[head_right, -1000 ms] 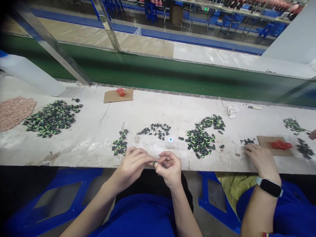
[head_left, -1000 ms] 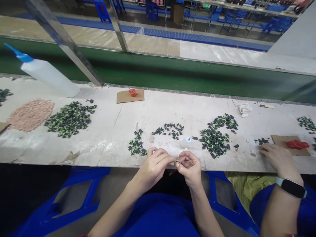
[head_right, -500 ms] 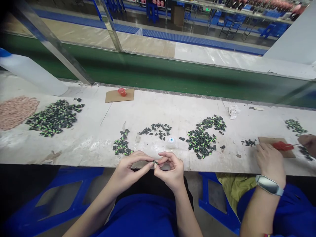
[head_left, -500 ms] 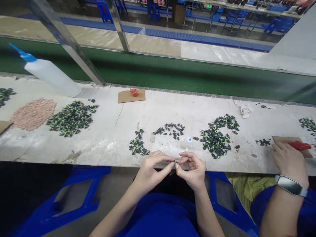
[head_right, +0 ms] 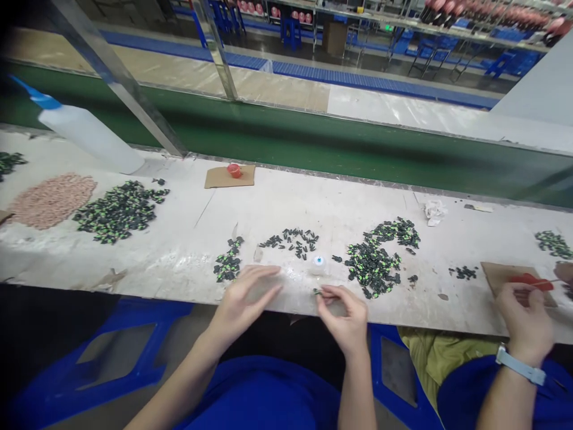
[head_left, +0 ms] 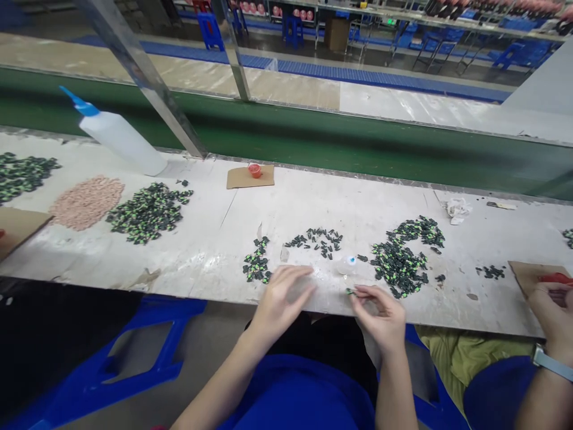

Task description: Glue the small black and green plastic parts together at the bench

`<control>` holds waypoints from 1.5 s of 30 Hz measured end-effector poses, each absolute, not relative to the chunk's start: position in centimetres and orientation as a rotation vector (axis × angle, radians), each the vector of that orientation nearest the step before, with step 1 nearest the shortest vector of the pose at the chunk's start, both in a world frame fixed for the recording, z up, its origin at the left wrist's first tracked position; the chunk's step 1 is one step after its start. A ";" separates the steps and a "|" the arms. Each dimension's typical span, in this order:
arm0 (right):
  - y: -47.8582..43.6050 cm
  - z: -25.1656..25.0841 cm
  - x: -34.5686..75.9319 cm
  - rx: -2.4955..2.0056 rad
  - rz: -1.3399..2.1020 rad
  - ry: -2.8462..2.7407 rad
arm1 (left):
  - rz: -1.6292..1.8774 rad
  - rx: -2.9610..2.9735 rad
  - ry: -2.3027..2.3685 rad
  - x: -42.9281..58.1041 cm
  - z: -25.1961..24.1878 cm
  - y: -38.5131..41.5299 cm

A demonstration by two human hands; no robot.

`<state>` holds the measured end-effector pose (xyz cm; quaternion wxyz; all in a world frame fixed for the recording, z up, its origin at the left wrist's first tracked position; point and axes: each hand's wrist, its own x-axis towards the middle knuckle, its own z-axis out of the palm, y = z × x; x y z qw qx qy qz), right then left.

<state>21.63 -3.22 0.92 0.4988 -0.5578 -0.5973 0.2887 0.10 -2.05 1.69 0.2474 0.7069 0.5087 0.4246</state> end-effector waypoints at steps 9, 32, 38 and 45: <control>-1.0 0.2 24.5 -1.670 0.046 -1.352 | 0.803 2.263 1.724 -5.3 0.4 -2.0; -1.2 -0.7 20.5 -1.366 0.884 -1.144 | 0.751 2.014 1.550 0.8 0.0 -0.4; -1.1 -1.9 21.1 -1.310 0.938 -0.957 | 0.748 1.957 1.467 -0.2 -0.5 -0.5; -1.7 -1.2 19.4 -1.408 0.945 -1.069 | 0.800 1.889 1.525 0.2 -0.6 -0.6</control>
